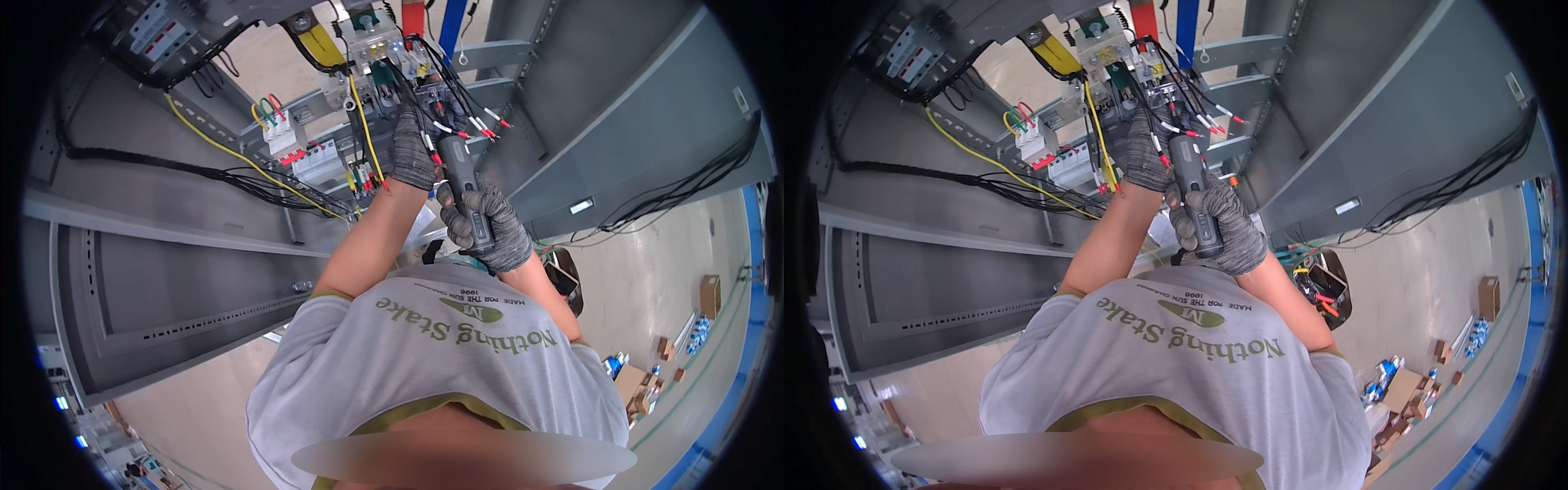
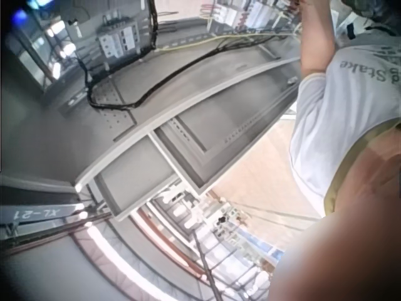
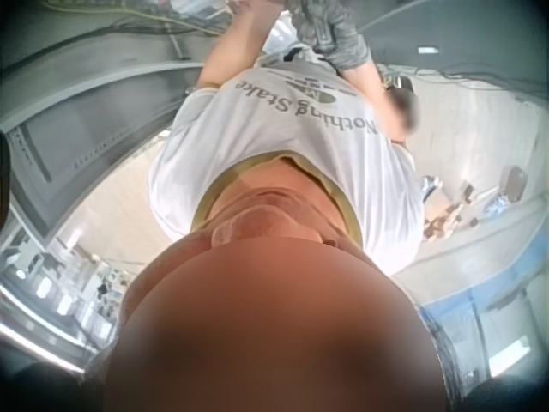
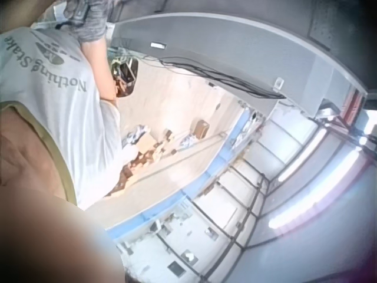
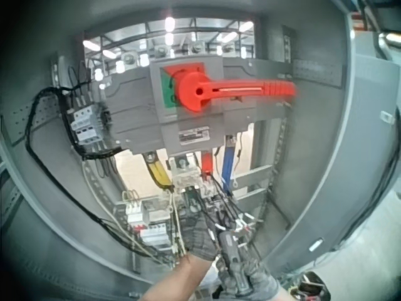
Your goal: The person uses a cordless screwdriver to tighten screws on electrical components inside a metal cabinet. They repeatedly reach into the cabinet, align wires, and secure terminals while wearing gloves.
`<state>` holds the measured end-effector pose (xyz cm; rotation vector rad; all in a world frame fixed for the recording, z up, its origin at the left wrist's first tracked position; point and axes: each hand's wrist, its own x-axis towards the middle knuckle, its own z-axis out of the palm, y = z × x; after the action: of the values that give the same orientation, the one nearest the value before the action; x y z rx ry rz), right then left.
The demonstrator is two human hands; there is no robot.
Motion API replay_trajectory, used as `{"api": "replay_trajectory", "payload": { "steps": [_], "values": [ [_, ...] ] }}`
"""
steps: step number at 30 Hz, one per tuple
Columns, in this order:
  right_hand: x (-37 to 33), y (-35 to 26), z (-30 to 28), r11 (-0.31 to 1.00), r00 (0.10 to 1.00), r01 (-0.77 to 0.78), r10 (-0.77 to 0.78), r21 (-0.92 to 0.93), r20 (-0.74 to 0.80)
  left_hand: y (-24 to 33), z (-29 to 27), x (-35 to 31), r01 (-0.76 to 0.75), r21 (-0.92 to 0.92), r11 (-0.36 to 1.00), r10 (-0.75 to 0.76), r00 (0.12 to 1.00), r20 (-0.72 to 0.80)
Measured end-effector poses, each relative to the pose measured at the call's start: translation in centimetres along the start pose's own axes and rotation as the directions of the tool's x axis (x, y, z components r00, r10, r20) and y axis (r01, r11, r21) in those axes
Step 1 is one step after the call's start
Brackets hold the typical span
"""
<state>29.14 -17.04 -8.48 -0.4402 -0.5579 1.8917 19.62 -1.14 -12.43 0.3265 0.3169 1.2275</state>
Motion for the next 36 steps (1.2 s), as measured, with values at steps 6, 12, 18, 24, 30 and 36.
{"api": "replay_trajectory", "payload": {
  "steps": [6, 12, 18, 24, 30, 36],
  "values": [
    [-3.1, 1.5, 0.8, 1.000, 0.994, 0.004, -0.001, 0.027, -0.107, -2.1, -4.0, -0.8, 0.192, -0.057, 0.980, -0.182, 0.974, 0.138],
    [-5.6, 4.8, -1.4, 0.991, 0.956, 0.037, 0.003, 0.129, -0.292, -5.2, -5.2, -3.6, 0.535, -0.331, 0.777, -0.549, 0.834, 0.058],
    [-8.5, 8.4, -4.1, 0.943, 0.915, 0.114, 0.024, 0.314, -0.404, -9.9, -9.4, -6.0, 0.632, -0.322, 0.704, -0.613, 0.771, 0.173],
    [-11.7, 8.7, -6.4, 0.877, 0.925, 0.145, 0.044, 0.458, -0.377, -14.4, -11.0, -8.3, 0.650, 0.113, 0.752, -0.630, 0.758, -0.169],
    [-14.7, 5.6, -8.5, 0.875, 0.930, 0.076, 0.111, 0.477, -0.351, -18.7, -9.1, -10.1, 0.500, 0.226, 0.836, -0.445, 0.859, -0.253],
    [-17.3, 3.9, -11.1, 0.887, 0.895, -0.038, 0.235, 0.460, -0.379, -21.1, -9.2, -11.2, 0.604, 0.142, 0.785, -0.517, 0.763, -0.388]
  ]
}}
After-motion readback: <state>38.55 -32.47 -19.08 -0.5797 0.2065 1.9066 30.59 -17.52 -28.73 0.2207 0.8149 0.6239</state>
